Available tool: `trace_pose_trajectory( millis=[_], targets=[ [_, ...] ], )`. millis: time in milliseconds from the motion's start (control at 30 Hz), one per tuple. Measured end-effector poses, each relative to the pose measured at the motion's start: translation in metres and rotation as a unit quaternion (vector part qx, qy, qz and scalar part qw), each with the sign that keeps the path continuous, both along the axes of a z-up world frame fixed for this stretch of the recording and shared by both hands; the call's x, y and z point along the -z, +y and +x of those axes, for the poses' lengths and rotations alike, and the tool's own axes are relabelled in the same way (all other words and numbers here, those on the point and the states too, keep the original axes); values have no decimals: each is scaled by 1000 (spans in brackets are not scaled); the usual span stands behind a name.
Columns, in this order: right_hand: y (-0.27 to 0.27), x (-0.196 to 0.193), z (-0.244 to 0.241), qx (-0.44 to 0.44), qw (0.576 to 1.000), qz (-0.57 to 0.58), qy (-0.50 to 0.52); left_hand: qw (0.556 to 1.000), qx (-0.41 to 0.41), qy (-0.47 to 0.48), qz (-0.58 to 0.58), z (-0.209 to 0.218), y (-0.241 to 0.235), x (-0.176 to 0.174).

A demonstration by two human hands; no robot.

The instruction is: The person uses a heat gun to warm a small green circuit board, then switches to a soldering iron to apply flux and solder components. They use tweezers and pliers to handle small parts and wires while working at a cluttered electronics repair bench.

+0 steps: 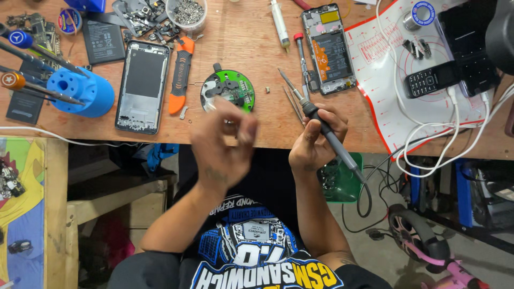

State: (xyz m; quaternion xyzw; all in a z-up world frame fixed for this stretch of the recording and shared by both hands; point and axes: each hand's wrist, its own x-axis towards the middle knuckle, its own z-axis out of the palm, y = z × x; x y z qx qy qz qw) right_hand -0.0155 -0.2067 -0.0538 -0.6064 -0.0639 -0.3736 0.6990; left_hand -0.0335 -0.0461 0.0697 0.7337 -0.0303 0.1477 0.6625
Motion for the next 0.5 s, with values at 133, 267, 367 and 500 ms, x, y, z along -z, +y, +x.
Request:
trace_pose_trajectory(
  millis=[133,267,367,500],
  targets=[
    [0,-1,-2,3,1000,-8,-3,967,203,-136,68,-32,-20,-23],
    [0,-1,0,-7,1000,6,-21,914,371,-165,16,-51,-29,-46],
    [1,1,1,1,1000,4,-21,879,448,-158,-36,-60,-26,-53],
    [1,1,2,11,1000,1,-28,846,507,-142,-86,-62,-8,-54]
  ],
)
